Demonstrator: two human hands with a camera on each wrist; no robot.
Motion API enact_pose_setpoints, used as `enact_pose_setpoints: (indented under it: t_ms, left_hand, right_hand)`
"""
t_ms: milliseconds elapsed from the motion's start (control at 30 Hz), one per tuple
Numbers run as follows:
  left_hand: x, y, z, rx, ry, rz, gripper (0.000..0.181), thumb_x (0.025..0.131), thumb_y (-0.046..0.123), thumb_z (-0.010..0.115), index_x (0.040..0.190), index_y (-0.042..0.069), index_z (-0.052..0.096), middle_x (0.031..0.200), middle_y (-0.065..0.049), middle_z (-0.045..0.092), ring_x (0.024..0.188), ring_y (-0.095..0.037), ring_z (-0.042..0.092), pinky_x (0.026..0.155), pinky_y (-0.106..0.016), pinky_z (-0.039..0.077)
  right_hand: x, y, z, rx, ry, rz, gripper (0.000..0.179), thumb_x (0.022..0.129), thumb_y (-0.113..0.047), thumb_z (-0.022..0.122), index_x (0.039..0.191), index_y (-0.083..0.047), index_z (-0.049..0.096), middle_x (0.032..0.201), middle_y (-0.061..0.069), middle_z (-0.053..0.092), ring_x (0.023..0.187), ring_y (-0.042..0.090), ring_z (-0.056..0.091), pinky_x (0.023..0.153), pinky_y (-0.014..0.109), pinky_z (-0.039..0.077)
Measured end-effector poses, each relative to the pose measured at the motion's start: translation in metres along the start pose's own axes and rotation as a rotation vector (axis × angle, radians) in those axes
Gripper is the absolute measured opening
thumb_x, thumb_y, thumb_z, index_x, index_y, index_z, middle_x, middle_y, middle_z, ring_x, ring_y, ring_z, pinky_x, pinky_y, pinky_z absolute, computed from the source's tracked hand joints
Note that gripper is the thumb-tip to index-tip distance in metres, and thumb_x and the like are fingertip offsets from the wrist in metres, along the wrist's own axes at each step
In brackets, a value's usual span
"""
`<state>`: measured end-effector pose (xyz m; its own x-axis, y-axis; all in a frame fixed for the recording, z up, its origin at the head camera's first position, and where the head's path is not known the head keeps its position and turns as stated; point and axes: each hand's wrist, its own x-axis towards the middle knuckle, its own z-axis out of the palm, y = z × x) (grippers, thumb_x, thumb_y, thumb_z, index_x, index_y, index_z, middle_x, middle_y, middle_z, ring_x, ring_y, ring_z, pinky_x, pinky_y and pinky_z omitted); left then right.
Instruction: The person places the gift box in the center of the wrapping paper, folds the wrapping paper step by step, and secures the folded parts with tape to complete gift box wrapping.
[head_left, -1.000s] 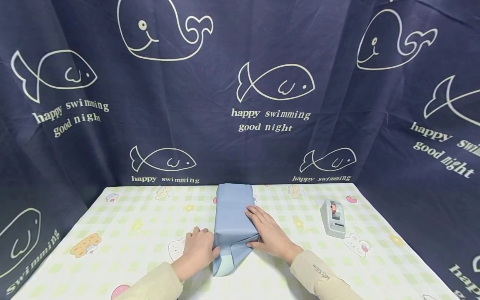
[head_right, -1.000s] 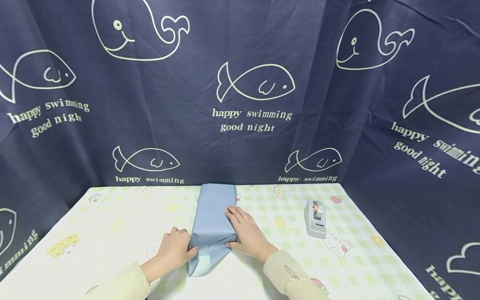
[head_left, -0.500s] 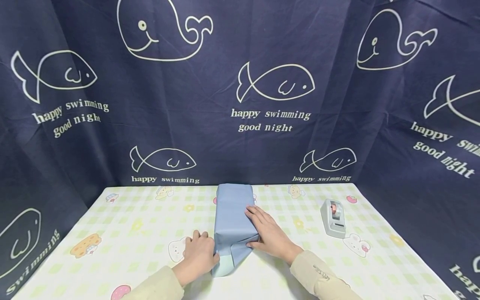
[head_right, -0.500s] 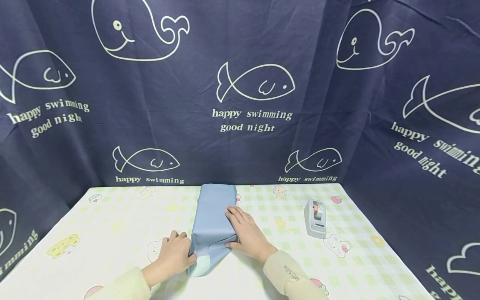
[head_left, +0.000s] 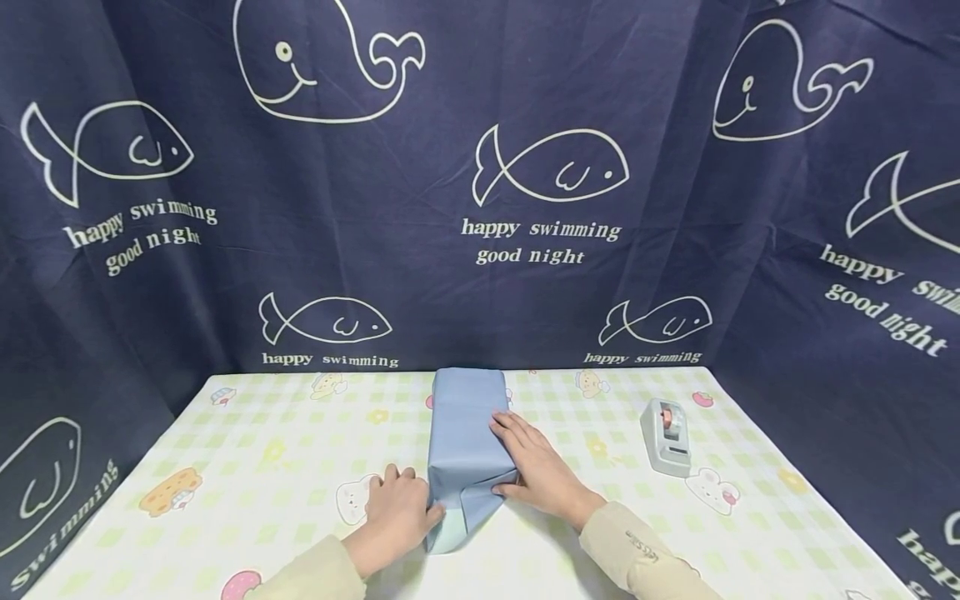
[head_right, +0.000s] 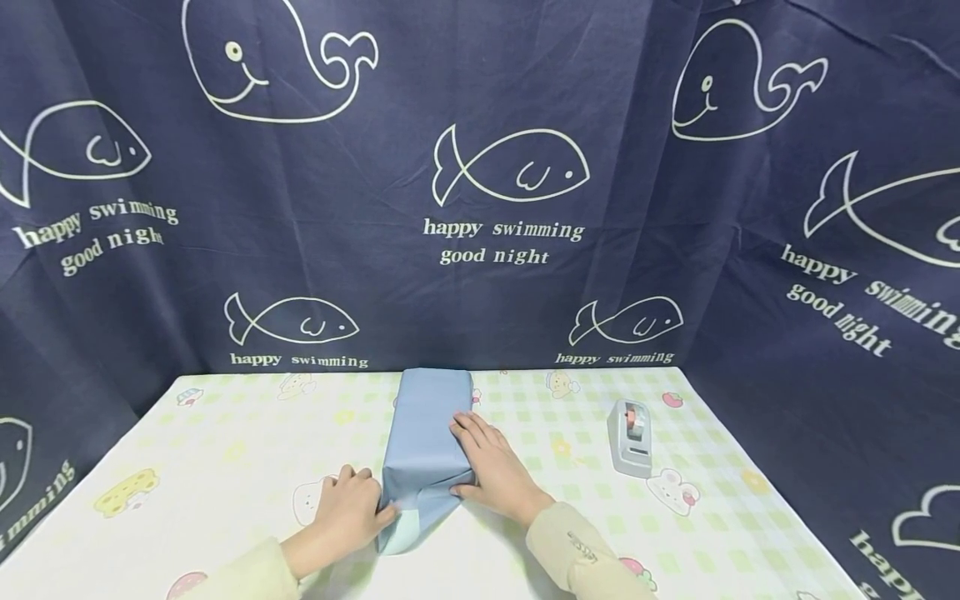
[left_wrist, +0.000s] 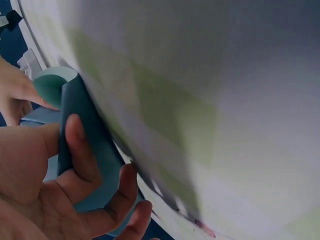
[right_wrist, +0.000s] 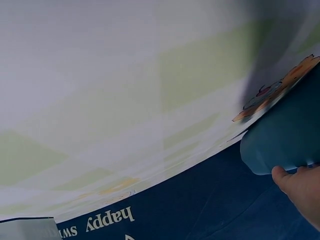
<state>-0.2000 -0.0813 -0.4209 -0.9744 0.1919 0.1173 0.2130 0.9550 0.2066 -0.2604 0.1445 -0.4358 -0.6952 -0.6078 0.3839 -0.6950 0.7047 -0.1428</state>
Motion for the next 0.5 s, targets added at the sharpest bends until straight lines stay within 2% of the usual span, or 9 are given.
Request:
enact_pose_setpoints:
  t_ms: [100, 267, 367, 500]
  left_hand:
    - [0.0, 0.0, -0.007, 0.012, 0.01, -0.016, 0.046, 0.078, 0.047, 0.064, 0.052, 0.014, 0.046, 0.066, -0.002, 0.045, 0.071, -0.023, 0.041, 0.064, -0.041, 0.032]
    - [0.005, -0.004, -0.013, -0.009, 0.101, -0.009, 0.046, 0.079, 0.049, 0.062, 0.051, 0.016, 0.046, 0.066, -0.001, 0.043, 0.07, -0.023, 0.04, 0.063, -0.038, 0.032]
    - [0.008, -0.007, -0.014, -0.027, 0.182, 0.012, 0.039, 0.083, 0.045, 0.06, 0.06, 0.017, 0.047, 0.068, 0.0, 0.043, 0.071, -0.023, 0.042, 0.064, -0.038, 0.033]
    - [0.011, -0.009, -0.013, -0.024, 0.287, 0.047, 0.021, 0.091, 0.032, 0.053, 0.08, 0.014, 0.052, 0.08, -0.003, 0.05, 0.081, -0.027, 0.048, 0.07, -0.039, 0.036]
  right_hand:
    - [0.0, 0.0, 0.001, 0.001, 0.007, -0.003, 0.089, 0.071, -0.039, 0.076, 0.14, -0.005, 0.031, 0.148, 0.009, 0.029, 0.138, 0.028, 0.025, 0.11, 0.043, 0.025]
    - [0.0, 0.001, 0.001, 0.003, 0.031, -0.012, 0.09, 0.069, -0.037, 0.077, 0.14, -0.004, 0.033, 0.147, 0.01, 0.031, 0.137, 0.03, 0.026, 0.109, 0.043, 0.025]
    - [0.0, 0.001, 0.002, -0.002, 0.031, -0.013, 0.089, 0.07, -0.038, 0.077, 0.14, -0.004, 0.033, 0.147, 0.01, 0.031, 0.137, 0.029, 0.026, 0.109, 0.043, 0.025]
    - [0.0, 0.001, 0.003, -0.002, 0.031, -0.019, 0.089, 0.07, -0.037, 0.077, 0.14, -0.004, 0.032, 0.147, 0.011, 0.031, 0.136, 0.031, 0.027, 0.108, 0.044, 0.026]
